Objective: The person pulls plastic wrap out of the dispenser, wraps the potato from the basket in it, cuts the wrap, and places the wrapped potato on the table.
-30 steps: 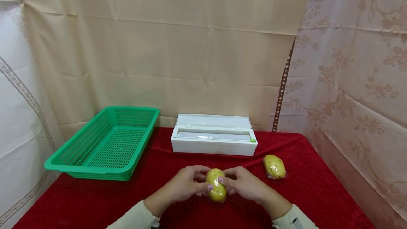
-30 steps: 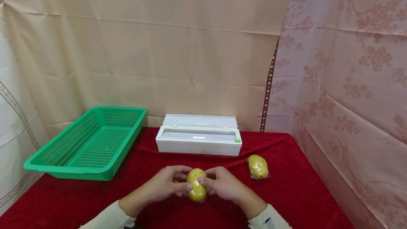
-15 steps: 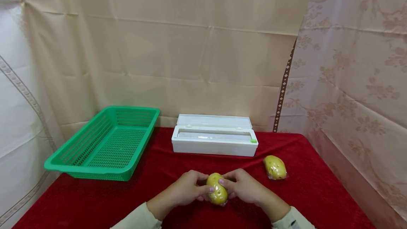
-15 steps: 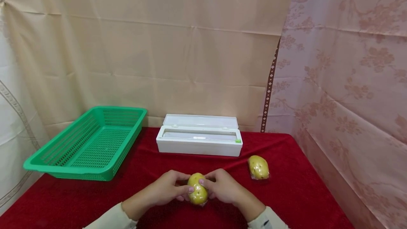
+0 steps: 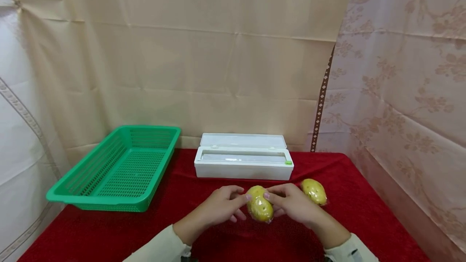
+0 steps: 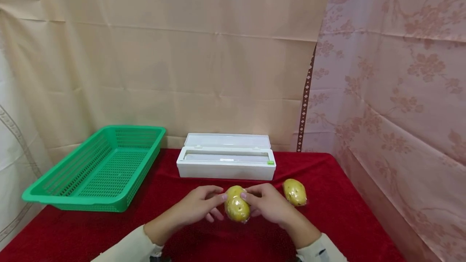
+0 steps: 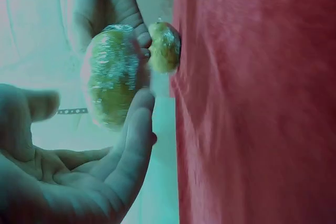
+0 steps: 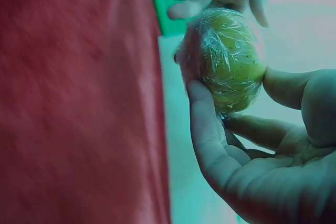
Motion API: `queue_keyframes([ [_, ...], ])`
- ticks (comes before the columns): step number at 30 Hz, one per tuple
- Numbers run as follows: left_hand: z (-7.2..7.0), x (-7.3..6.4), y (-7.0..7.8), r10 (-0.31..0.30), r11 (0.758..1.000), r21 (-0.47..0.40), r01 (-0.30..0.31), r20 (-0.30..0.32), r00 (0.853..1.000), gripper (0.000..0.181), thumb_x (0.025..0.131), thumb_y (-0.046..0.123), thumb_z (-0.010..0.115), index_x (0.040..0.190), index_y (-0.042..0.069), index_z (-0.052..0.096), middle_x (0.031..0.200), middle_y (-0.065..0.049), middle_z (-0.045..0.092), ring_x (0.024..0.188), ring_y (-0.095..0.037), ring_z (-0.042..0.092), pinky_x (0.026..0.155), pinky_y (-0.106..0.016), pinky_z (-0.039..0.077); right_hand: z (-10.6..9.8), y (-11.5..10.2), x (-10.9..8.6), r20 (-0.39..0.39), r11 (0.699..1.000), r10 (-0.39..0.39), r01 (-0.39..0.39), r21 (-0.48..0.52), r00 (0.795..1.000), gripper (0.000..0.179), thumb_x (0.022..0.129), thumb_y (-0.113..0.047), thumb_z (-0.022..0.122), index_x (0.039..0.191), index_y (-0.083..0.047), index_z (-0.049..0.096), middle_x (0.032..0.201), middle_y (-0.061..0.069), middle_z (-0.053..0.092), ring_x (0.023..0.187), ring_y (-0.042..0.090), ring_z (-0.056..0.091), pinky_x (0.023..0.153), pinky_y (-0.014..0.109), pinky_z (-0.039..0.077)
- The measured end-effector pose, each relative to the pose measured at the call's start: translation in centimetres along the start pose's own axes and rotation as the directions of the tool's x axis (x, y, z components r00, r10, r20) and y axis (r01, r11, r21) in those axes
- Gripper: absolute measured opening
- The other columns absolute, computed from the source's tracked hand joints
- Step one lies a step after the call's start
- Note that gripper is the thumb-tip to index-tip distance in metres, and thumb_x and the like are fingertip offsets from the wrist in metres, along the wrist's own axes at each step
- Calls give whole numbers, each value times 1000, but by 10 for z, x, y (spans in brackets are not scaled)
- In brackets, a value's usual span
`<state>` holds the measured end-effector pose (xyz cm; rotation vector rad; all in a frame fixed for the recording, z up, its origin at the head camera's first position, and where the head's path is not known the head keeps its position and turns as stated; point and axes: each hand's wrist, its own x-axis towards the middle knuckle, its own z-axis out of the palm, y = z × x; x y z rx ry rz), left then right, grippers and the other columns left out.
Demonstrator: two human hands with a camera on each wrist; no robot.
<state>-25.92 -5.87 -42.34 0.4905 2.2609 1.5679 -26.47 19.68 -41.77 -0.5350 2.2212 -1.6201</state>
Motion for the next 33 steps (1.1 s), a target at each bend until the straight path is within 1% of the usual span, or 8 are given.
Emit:
queue_keyframes([
  [4,11,15,10,18,999,-39,-18,-19,1000,60,106,51,50,132,-2,62,117,-17,72,88,-26,76,71,-43,62,-25,-8,-11,-71,1000,6,-8,-20,997,56,107,-26,59,139,18,51,111,17,74,91,24,75,79,36,63],
  [9,35,40,17,16,986,-165,-19,-20,1000,62,109,51,40,133,-3,62,124,-20,71,101,-33,75,82,-49,62,-52,-15,-25,-157,997,55,-62,-44,986,59,105,-31,61,143,12,50,93,8,71,74,15,66,62,27,55],
  [13,55,58,23,11,959,-283,-11,-1,1000,65,110,52,34,136,-1,60,132,-17,69,110,-38,72,90,-51,59,-70,-15,-32,-204,998,57,-64,-28,977,58,104,-30,63,145,9,51,100,11,71,75,18,67,66,35,60],
  [15,66,65,25,-2,935,-354,5,9,1000,67,109,54,33,138,0,60,134,-16,68,115,-38,71,95,-52,58,-78,-14,-34,-225,999,42,-49,-25,974,58,104,-28,63,146,10,50,111,14,72,82,21,72,73,42,63],
  [18,84,77,29,-25,882,-470,30,17,1000,67,108,55,34,140,1,59,137,-16,65,119,-38,68,100,-54,54,-92,-10,-39,-277,999,23,-35,-37,961,58,104,-28,64,145,11,51,119,15,72,92,20,75,79,40,63],
  [25,121,95,34,-33,741,-665,94,104,994,77,103,63,42,149,1,51,154,-18,50,131,-46,57,110,-67,41,-131,-3,-58,-379,999,26,-38,-22,925,62,107,-30,58,146,16,44,107,-6,74,93,11,75,79,32,62],
  [29,129,98,35,-18,713,-690,120,153,988,84,101,67,44,153,1,46,158,-15,47,137,-46,52,112,-71,35,-152,7,-67,-424,997,72,-76,7,903,67,107,-33,57,148,17,40,104,-13,72,93,8,74,79,32,63],
  [33,130,99,34,-13,712,-692,121,159,987,86,101,67,44,155,0,42,160,-15,44,139,-45,51,115,-70,32,-165,19,-71,-446,991,126,-134,13,886,73,107,-35,57,150,19,33,104,-11,72,91,6,74,80,32,62],
])
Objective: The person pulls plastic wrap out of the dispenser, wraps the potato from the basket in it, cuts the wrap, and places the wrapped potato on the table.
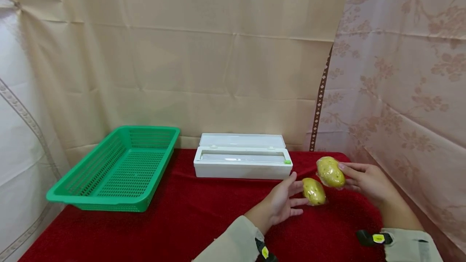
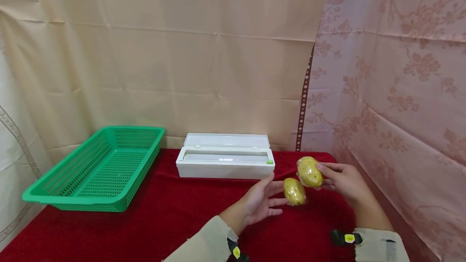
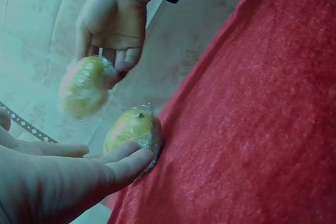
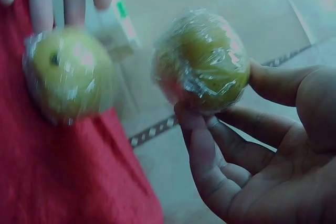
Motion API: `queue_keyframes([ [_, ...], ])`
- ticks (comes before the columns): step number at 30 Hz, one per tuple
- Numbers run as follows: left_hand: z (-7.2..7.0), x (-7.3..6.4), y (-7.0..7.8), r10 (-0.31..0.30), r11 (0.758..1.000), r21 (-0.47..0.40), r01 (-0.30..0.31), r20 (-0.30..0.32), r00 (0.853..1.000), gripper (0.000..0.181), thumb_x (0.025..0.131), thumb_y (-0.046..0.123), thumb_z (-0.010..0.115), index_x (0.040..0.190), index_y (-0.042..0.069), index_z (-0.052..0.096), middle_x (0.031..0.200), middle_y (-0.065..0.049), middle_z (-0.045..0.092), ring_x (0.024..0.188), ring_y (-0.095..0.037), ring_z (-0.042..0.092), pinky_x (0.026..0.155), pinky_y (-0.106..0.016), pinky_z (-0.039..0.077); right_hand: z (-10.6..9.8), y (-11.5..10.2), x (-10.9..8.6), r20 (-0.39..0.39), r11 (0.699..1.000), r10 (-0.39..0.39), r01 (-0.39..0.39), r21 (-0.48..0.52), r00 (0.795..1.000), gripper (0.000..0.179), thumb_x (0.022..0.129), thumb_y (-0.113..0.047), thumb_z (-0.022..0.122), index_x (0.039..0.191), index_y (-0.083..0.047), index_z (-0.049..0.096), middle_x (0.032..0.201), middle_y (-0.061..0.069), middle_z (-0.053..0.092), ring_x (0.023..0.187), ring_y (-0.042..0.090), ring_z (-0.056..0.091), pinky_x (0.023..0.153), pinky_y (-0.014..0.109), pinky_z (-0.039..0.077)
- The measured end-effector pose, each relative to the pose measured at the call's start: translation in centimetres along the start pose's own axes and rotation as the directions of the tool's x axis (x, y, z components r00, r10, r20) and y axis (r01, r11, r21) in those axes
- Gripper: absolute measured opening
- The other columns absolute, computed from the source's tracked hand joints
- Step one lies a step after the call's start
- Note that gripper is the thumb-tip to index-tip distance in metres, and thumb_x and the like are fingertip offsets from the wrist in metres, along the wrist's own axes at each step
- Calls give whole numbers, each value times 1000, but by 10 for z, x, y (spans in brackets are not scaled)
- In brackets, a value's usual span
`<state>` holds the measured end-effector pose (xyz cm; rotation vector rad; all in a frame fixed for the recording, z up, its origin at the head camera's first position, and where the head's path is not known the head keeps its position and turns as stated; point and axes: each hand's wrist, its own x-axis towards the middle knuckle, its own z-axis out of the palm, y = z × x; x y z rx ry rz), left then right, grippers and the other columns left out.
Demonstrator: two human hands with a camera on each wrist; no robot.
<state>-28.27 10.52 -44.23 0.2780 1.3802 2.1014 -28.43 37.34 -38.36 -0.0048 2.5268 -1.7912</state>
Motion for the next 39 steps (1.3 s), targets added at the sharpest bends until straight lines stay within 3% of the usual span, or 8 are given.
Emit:
queue_keyframes([
  [9,-2,1,-1,2,1000,9,-2,-6,1000,85,102,64,46,155,-2,40,160,-17,43,138,-45,52,116,-68,33,-16,32,8,-25,989,116,-118,-91,993,73,106,-36,58,148,21,36,94,-6,73,80,4,71,77,31,62],
  [15,-3,1,-1,-9,1000,16,9,-18,1000,86,101,64,46,153,-4,42,159,-18,45,137,-46,53,116,-67,34,-18,46,10,3,981,189,-189,-30,982,71,106,-35,59,148,18,38,94,-6,74,81,7,72,77,33,61],
  [25,-2,0,0,-10,1000,22,10,-17,1000,82,100,62,50,151,-2,46,158,-16,46,136,-44,54,116,-65,35,-19,61,13,122,979,199,-202,16,972,65,109,-31,52,149,17,37,98,-2,72,85,15,72,78,34,61],
  [31,-5,0,-1,-20,1000,21,20,-14,1000,80,99,61,51,151,0,48,158,-15,46,136,-42,54,116,-64,35,-17,70,15,109,969,240,-245,33,964,58,108,-34,55,145,9,46,99,-2,70,87,16,72,78,34,60],
  [39,-3,0,1,-11,1000,29,11,4,1000,80,100,60,50,152,-1,46,158,-17,45,137,-45,52,117,-65,33,-21,73,16,99,965,258,-261,20,961,69,107,-39,56,152,10,38,103,-4,71,89,16,72,78,34,60],
])
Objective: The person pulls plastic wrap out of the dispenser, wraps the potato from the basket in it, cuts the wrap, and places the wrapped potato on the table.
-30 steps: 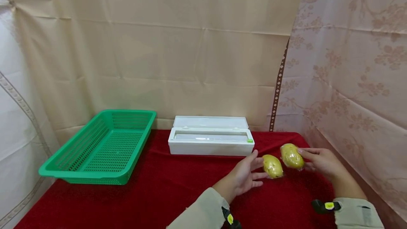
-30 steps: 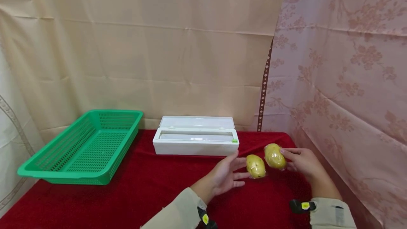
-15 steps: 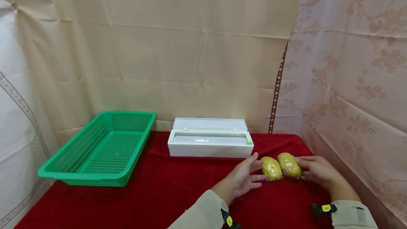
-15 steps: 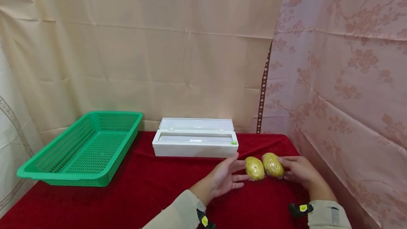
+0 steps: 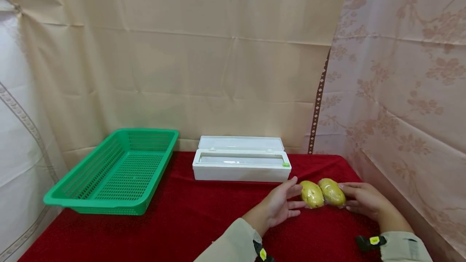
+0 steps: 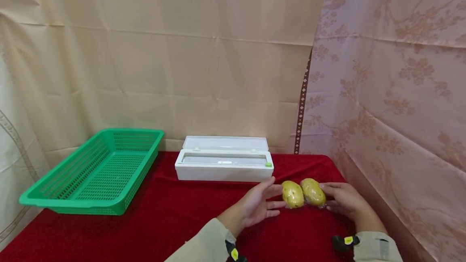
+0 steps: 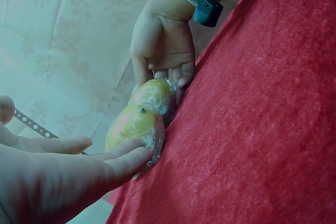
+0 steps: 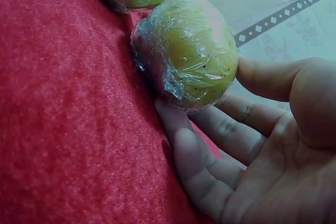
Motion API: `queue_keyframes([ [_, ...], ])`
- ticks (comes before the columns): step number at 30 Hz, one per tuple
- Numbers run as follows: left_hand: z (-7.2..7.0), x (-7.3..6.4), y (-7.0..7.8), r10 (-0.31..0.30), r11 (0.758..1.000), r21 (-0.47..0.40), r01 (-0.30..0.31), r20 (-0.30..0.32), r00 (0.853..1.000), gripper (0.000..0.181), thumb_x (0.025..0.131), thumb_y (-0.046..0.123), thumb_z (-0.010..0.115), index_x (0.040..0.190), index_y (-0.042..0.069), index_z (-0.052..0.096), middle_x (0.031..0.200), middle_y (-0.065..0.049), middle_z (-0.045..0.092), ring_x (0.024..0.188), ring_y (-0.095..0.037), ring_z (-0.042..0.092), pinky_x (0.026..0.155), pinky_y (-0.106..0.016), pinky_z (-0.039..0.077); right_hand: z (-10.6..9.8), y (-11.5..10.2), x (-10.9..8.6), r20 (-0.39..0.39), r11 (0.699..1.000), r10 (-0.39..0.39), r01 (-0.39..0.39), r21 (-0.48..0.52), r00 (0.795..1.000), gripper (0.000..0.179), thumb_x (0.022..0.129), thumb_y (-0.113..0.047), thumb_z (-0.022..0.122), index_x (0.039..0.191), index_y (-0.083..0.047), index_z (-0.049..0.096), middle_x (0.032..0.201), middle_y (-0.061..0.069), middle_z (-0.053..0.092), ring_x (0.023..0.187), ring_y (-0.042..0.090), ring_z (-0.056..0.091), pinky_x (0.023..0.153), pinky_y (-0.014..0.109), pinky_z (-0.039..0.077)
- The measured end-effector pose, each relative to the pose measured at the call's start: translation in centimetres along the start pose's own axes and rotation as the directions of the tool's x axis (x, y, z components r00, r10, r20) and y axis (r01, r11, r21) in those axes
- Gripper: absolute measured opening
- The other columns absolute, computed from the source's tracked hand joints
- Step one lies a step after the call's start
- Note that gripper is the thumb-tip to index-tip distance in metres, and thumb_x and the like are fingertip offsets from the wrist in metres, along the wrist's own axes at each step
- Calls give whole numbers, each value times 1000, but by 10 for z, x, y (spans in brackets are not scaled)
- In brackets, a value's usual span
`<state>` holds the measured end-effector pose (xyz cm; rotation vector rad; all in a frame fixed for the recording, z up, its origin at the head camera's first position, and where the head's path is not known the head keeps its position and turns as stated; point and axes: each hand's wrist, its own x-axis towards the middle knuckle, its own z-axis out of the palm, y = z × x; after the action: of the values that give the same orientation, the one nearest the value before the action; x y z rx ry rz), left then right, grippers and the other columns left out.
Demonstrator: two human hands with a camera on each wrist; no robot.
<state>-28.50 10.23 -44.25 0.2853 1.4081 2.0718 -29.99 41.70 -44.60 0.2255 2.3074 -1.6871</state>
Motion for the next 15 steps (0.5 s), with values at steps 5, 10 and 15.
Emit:
queue_keyframes([
  [5,1,0,0,0,1000,-2,0,-9,1000,78,100,59,51,151,0,47,158,-17,46,136,-45,53,116,-65,35,0,-1,0,-16,998,18,-19,-59,1000,75,106,-43,56,154,9,34,105,-4,72,92,15,72,79,35,59],
  [10,1,-1,1,5,1000,0,-5,-18,1000,78,100,59,52,150,0,49,157,-18,46,135,-46,54,116,-64,36,1,-3,0,-42,994,24,-28,-103,999,79,104,-48,57,154,8,35,108,-4,73,94,14,72,79,36,57],
  [15,1,-1,2,12,1000,8,-12,-29,1000,77,100,59,52,150,0,49,156,-18,48,134,-46,55,115,-64,36,-1,-2,1,-48,994,23,-28,-104,999,79,104,-49,58,155,8,36,118,-1,74,96,13,72,79,36,58],
])
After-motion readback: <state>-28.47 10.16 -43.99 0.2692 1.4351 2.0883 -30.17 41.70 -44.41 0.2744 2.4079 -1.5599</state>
